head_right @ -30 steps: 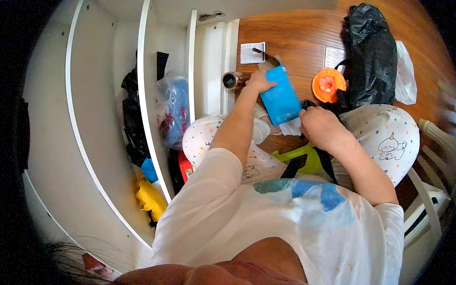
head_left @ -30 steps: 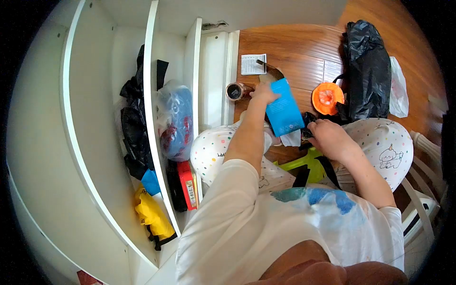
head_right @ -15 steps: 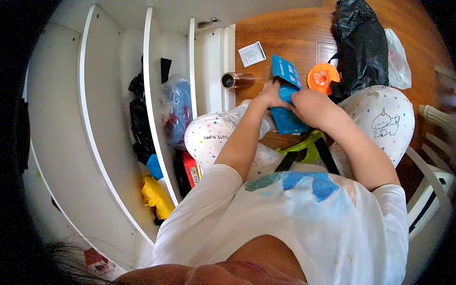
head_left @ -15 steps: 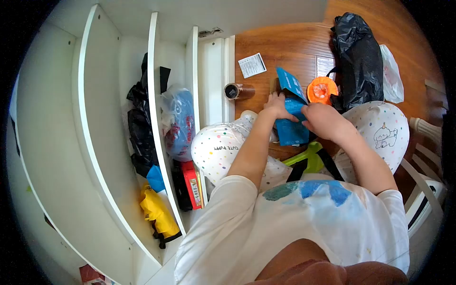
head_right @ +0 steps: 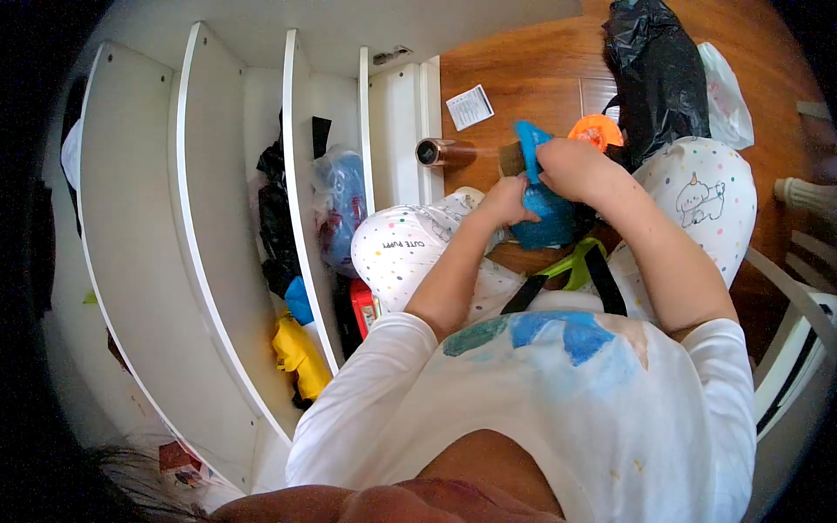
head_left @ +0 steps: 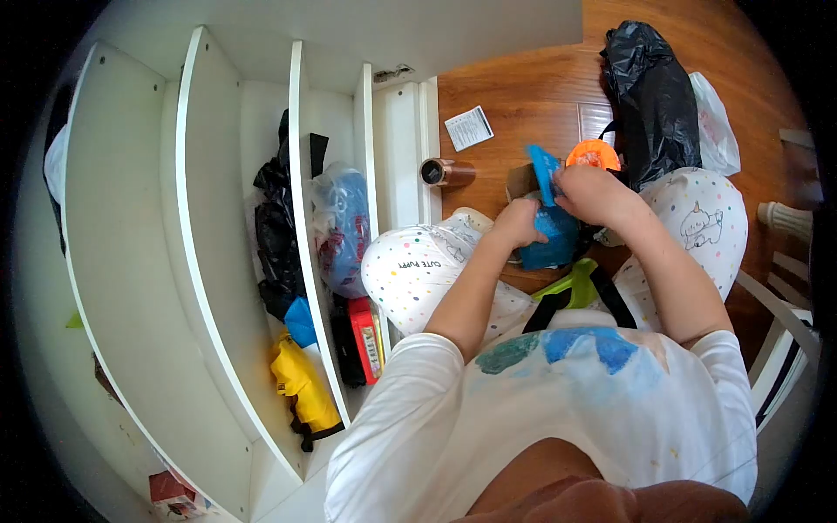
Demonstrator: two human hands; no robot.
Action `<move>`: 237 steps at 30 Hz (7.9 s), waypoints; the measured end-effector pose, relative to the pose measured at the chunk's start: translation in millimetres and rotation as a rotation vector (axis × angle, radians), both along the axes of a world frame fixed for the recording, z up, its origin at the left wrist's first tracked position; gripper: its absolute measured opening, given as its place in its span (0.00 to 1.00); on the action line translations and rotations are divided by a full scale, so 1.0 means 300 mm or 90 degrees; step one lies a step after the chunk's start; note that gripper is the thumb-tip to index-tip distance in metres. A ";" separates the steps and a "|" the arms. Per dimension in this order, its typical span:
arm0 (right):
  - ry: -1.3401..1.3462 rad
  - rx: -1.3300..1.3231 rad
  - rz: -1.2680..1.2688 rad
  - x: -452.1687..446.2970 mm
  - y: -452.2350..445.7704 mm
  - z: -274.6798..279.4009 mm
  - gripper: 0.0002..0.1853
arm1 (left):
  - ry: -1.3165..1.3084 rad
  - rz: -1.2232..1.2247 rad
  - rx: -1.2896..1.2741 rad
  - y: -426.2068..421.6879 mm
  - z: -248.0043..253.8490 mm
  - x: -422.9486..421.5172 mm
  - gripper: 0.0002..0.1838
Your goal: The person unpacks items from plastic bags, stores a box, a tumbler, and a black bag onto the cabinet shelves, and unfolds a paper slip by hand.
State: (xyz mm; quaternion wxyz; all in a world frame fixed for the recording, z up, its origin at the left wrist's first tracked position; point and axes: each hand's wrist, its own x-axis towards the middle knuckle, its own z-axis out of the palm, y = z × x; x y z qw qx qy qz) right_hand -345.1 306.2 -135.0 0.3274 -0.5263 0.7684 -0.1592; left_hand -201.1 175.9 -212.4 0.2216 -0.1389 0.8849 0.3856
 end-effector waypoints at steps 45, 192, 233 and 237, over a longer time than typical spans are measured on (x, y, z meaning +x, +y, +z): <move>-0.053 -0.354 -0.202 -0.006 -0.059 0.033 0.26 | 0.460 0.312 0.052 -0.073 0.268 -0.049 0.09; -0.026 0.057 0.045 0.058 0.005 -0.005 0.14 | 0.036 0.401 -0.073 -0.447 -0.425 -0.196 0.32; -0.016 -0.257 -0.318 -0.110 -0.008 0.077 0.33 | 0.491 0.104 -0.130 -0.186 0.524 -0.099 0.11; -0.316 -0.339 -0.324 -0.103 -0.030 0.099 0.33 | 0.546 0.005 -0.114 -0.187 0.543 -0.085 0.08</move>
